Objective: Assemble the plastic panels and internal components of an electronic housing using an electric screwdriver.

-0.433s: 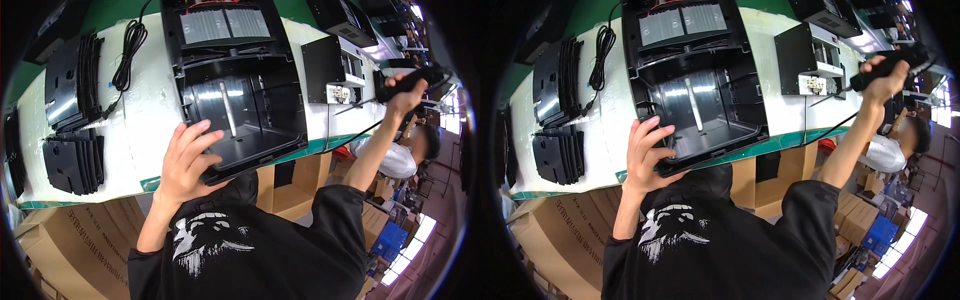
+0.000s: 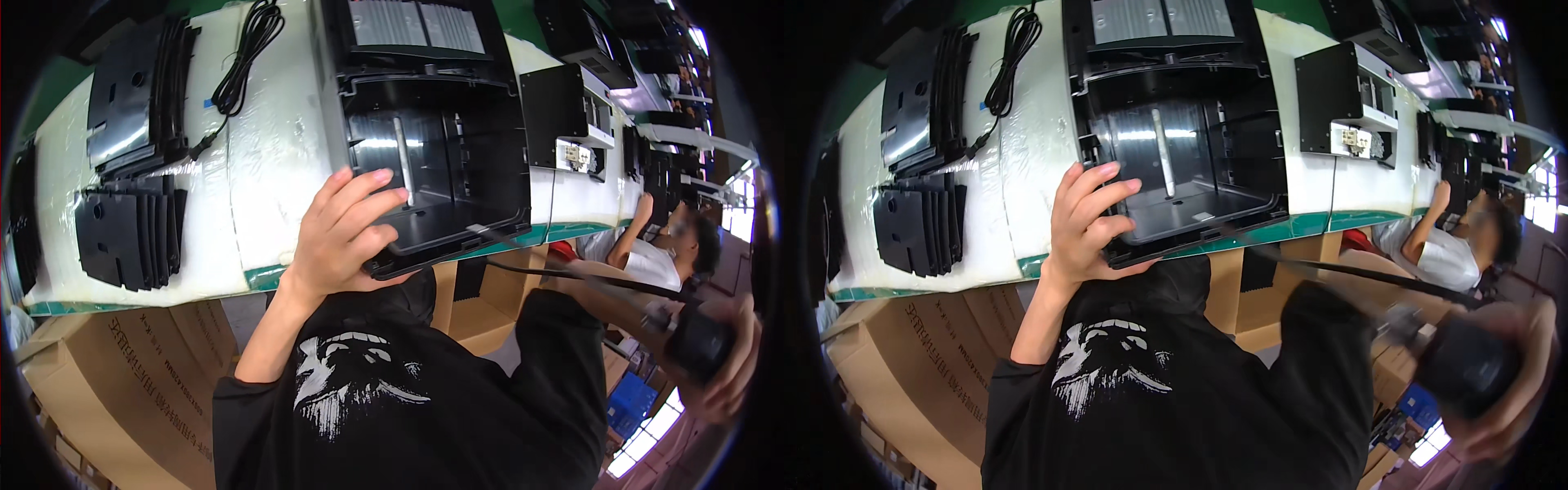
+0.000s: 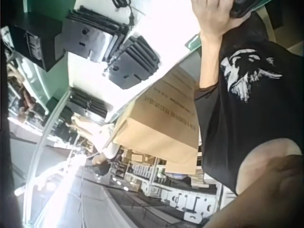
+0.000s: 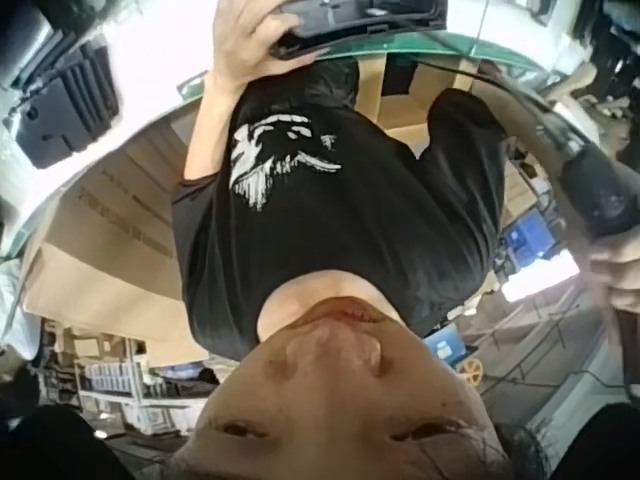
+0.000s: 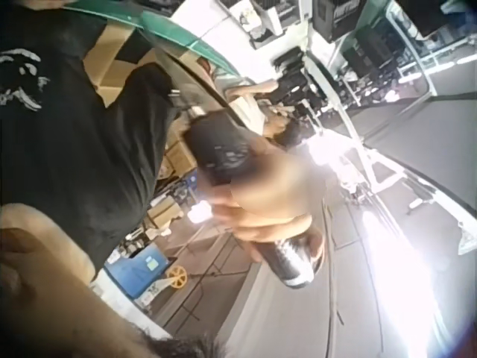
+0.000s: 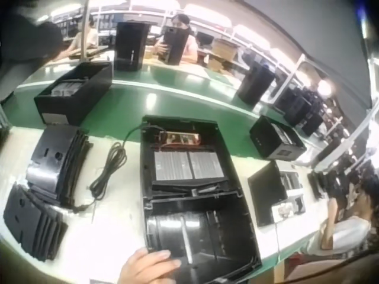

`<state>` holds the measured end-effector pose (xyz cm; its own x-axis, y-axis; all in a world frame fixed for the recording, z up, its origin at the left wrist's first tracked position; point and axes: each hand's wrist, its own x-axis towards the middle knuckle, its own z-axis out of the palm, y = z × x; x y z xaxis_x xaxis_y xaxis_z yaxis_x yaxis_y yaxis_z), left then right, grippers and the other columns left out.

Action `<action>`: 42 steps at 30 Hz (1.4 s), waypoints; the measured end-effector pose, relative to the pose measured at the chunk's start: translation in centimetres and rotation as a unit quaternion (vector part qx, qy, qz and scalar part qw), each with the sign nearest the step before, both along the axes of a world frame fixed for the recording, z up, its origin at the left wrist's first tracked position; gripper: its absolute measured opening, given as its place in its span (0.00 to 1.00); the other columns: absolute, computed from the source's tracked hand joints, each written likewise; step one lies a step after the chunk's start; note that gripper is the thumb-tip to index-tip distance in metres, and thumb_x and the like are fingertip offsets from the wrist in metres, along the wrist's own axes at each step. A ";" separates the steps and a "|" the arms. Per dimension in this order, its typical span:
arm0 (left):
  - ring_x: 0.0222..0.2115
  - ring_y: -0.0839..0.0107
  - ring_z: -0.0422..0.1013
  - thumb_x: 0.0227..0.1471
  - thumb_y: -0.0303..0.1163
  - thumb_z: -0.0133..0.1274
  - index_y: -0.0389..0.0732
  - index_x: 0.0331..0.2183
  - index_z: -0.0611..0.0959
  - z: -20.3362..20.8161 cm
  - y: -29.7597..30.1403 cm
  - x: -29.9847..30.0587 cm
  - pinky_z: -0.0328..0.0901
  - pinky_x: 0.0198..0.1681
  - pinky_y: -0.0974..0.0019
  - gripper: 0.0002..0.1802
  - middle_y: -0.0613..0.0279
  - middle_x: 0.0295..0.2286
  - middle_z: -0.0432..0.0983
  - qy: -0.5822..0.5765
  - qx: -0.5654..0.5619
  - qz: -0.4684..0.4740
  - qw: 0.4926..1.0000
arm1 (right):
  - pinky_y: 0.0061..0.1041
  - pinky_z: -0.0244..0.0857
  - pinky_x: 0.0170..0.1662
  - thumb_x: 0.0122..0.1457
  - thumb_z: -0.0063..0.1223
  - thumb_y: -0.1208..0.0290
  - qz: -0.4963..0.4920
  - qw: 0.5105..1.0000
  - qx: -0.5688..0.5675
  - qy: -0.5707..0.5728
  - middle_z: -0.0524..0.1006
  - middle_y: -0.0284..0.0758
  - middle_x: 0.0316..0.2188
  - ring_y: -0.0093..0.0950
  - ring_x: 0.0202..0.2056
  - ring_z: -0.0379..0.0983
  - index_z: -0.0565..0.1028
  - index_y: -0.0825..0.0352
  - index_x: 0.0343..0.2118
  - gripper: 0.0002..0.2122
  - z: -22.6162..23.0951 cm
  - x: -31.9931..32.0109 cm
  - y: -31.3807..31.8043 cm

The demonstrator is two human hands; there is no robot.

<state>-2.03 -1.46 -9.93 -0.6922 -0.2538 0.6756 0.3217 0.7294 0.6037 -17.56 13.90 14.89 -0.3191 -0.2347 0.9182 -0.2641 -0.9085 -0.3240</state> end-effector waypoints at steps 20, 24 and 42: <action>0.47 0.62 0.64 0.38 0.40 0.57 0.44 0.20 0.67 0.2 -0.1 0.5 0.56 0.53 0.57 0.16 0.63 0.40 0.72 -0.014 -0.013 0.004 1.000 | 0.20 0.64 0.18 0.43 0.54 0.86 0.075 0.949 0.301 -0.050 0.74 0.41 0.18 0.33 0.21 0.74 0.67 0.69 0.22 0.08 -8.9 5.9 -1.4; 0.47 0.58 0.64 0.33 0.48 0.60 0.46 0.24 0.70 -0.8 -0.4 0.5 0.51 0.54 0.54 0.21 0.63 0.39 0.72 -0.021 -0.051 -0.002 0.999 | 0.20 0.66 0.17 0.43 0.55 0.86 0.063 0.931 0.360 -0.025 0.74 0.41 0.22 0.33 0.22 0.74 0.68 0.70 0.22 0.07 -9.6 5.2 -0.8; 0.46 0.64 0.64 0.36 0.48 0.55 0.44 0.18 0.67 0.2 -0.8 0.4 0.54 0.53 0.55 0.20 0.65 0.36 0.70 -0.005 -0.025 -0.026 0.999 | 0.36 0.64 0.32 0.52 0.42 0.58 0.268 0.867 0.420 0.029 0.70 0.47 0.28 0.43 0.30 0.69 0.67 0.77 0.34 0.21 -10.8 3.3 -3.7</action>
<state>-1.60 -2.24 -9.73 -0.7102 -0.1844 0.6795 0.3535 0.7412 0.5706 -14.30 10.15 4.13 0.0830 -0.9283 0.3624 0.0843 -0.3559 -0.9307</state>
